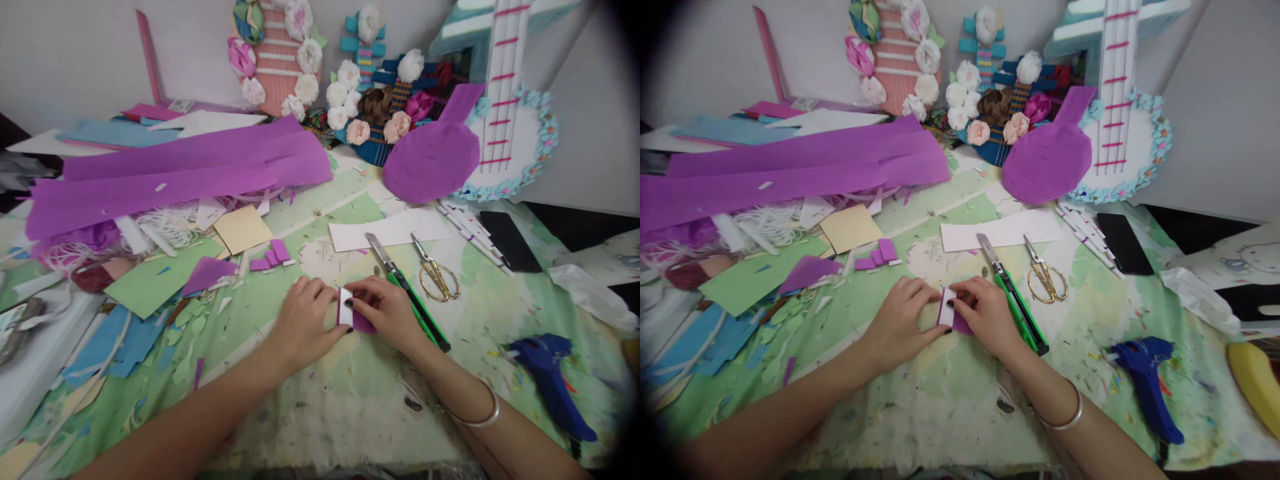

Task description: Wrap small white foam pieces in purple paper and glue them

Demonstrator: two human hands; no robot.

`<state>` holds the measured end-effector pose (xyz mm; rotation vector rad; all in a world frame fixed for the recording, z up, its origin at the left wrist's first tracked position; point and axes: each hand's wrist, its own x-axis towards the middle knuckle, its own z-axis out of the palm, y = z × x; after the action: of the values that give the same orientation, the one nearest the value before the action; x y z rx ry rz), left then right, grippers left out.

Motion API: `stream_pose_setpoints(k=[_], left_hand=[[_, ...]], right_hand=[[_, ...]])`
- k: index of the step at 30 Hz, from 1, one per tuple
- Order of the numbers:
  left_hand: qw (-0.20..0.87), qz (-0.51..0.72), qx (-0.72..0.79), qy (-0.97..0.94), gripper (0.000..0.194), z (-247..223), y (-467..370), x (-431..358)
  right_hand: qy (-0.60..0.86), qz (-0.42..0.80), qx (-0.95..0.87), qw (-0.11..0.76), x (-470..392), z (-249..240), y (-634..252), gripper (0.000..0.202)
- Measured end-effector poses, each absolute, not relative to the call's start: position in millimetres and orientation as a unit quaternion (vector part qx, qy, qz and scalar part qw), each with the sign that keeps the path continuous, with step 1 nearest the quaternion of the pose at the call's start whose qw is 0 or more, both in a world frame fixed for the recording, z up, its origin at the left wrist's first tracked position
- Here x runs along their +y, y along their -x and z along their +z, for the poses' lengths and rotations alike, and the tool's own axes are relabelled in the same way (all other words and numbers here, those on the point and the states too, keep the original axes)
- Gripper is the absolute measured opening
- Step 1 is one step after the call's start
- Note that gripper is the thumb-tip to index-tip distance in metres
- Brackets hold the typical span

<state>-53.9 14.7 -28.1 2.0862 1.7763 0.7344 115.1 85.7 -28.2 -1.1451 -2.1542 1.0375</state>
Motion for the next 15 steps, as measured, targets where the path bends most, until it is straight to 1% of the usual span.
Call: stream_pose_setpoints(k=[5,8,10,15], left_hand=[[0.159,0.249,0.617,-0.729,0.043,-29.2,53.7,14.7],[0.170,0.243,0.614,-0.731,0.045,-27.9,53.6,14.3],[0.166,0.239,0.619,-0.729,0.044,-27.3,52.6,14.2],[0.149,0.223,0.644,-0.717,0.034,-26.5,47.4,13.4]], right_hand=[[0.417,0.367,-0.797,0.237,85.7,-26.6,-114.7,0.014],[0.416,0.362,-0.799,0.239,85.6,-26.0,-114.4,0.013],[0.416,0.361,-0.800,0.236,85.6,-26.0,-114.5,0.013],[0.417,0.385,-0.788,0.239,85.4,-27.8,-115.4,0.013]])
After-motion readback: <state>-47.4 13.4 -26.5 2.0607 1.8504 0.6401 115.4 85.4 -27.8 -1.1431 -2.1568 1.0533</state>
